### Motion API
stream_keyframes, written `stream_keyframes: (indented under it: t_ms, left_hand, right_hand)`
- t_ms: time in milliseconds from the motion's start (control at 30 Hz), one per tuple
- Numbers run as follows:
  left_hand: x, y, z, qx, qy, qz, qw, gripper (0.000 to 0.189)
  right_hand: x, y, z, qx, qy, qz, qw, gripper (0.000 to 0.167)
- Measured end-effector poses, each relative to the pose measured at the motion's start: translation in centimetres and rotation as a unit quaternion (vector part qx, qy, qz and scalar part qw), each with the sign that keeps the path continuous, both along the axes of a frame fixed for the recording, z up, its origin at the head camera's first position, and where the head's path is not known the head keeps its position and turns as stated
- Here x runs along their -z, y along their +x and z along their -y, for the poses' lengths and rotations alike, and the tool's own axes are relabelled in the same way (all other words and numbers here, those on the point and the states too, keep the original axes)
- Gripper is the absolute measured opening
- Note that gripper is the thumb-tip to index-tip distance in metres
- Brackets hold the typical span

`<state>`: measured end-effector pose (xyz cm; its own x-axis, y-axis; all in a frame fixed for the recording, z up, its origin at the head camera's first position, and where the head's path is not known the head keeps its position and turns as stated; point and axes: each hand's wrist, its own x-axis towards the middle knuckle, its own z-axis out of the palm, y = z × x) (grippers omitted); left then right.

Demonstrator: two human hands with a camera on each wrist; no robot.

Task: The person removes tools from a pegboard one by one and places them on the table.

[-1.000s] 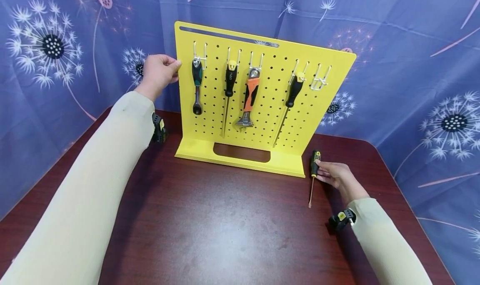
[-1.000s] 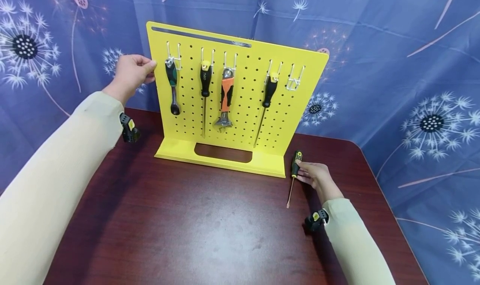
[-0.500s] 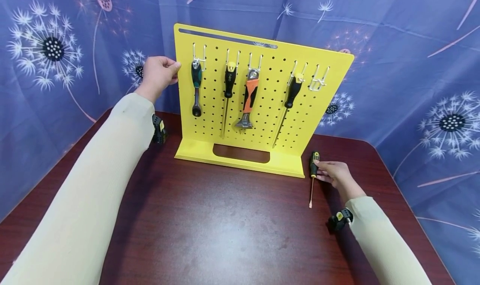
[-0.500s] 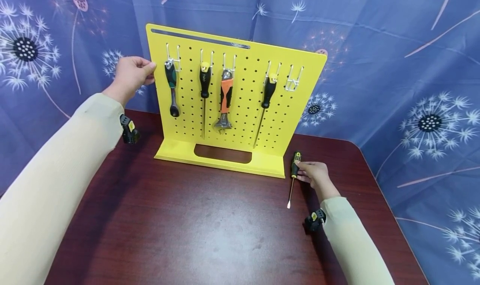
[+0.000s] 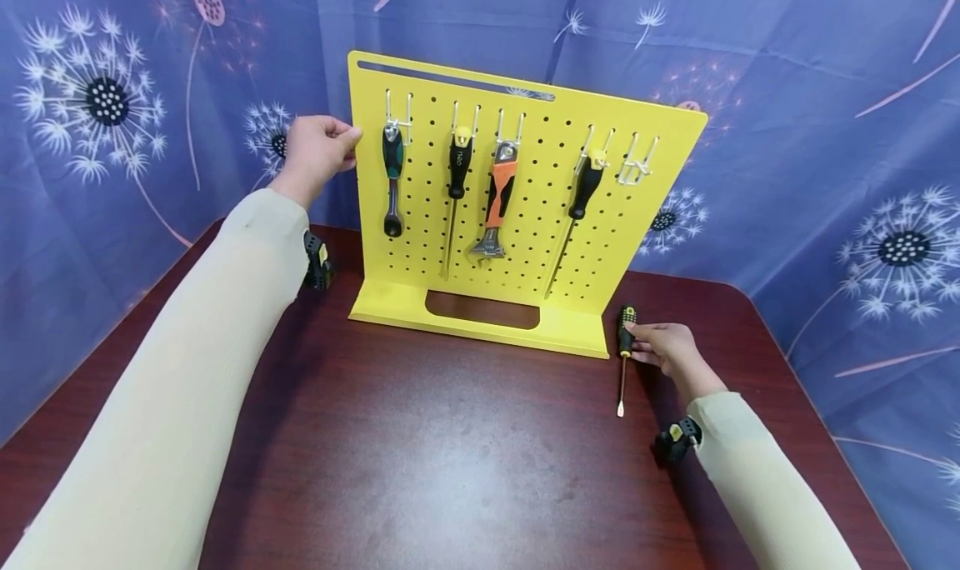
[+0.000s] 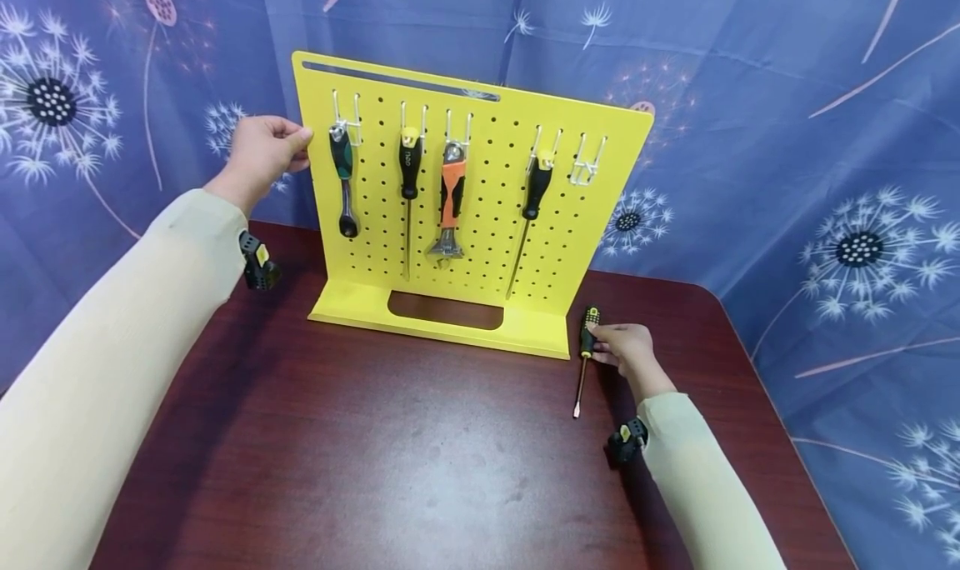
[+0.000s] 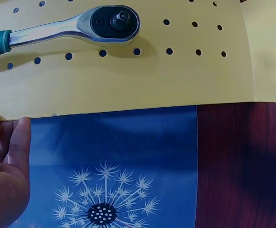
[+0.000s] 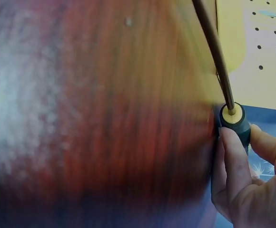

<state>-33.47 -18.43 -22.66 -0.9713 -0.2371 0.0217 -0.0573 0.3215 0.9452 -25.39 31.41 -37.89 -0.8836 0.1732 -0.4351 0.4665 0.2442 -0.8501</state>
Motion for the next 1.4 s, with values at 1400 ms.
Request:
stream_keyframes:
  t_ms: [1400]
  left_hand:
    - [0.1,0.2,0.1,0.005,0.003,-0.003,1.0000,0.035]
  right_hand:
    - [-2.1,-0.2,-1.6,-0.053,0.036,0.000,0.9980,0.067]
